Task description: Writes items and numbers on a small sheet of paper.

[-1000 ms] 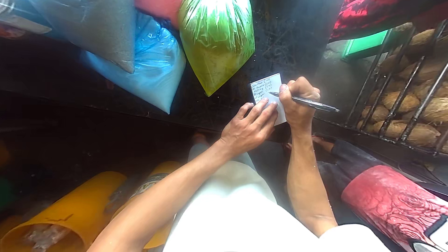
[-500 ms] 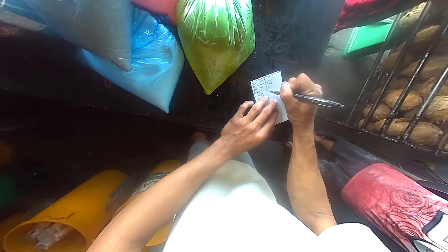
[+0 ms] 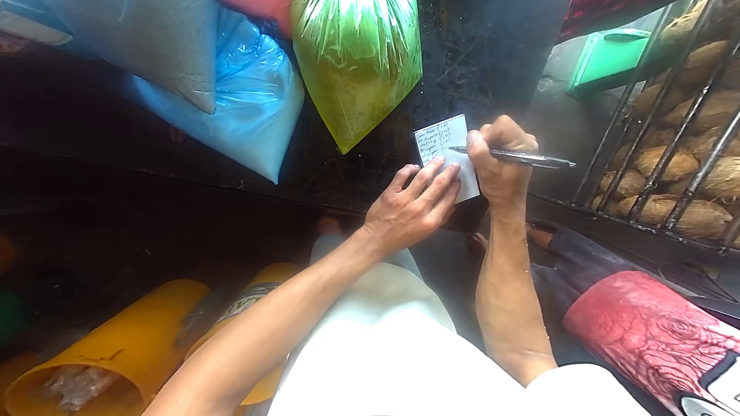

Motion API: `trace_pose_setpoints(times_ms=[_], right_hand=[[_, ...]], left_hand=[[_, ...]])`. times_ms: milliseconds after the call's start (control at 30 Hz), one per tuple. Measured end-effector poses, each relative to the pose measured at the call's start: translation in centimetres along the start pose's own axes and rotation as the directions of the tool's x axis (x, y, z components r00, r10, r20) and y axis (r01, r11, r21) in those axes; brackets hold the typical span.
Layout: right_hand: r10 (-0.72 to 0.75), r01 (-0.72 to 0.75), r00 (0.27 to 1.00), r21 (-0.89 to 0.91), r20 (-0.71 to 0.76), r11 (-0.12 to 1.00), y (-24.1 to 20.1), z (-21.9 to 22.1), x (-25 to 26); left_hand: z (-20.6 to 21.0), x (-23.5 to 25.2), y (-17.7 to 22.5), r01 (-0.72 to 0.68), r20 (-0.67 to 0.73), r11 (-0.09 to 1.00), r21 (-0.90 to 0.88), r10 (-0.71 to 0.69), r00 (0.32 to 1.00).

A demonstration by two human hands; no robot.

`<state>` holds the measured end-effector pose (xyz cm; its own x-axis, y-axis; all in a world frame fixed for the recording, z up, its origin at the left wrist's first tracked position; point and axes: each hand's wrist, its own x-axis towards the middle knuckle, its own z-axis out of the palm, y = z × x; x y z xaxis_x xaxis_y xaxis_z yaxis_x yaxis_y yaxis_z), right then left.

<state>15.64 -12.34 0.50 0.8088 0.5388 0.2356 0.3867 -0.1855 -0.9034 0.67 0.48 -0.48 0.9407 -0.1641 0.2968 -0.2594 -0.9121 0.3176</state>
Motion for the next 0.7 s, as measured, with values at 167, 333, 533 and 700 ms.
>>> trace_pose_setpoints(times_ms=[167,333,533,700], right_hand=[[-0.002,0.001,1.0,-0.017,-0.029,1.0,-0.04,0.28,-0.22],[0.007,-0.007,0.999,-0.021,-0.033,1.0,-0.1,0.3,-0.14],[-0.006,0.004,0.998,-0.032,-0.056,0.999,-0.01,0.46,-0.18],[0.017,-0.021,0.998,-0.059,-0.068,0.998,-0.44,0.49,-0.34]], left_hand=[[-0.03,0.07,0.01,0.0,-0.004,1.0,-0.002,0.0,1.0],[0.0,0.1,0.02,0.004,-0.002,1.0,0.003,-0.004,1.0],[0.02,0.13,0.05,0.004,-0.009,1.0,0.001,-0.004,1.0],[-0.04,0.15,0.07,0.008,-0.005,1.0,0.0,-0.008,1.0]])
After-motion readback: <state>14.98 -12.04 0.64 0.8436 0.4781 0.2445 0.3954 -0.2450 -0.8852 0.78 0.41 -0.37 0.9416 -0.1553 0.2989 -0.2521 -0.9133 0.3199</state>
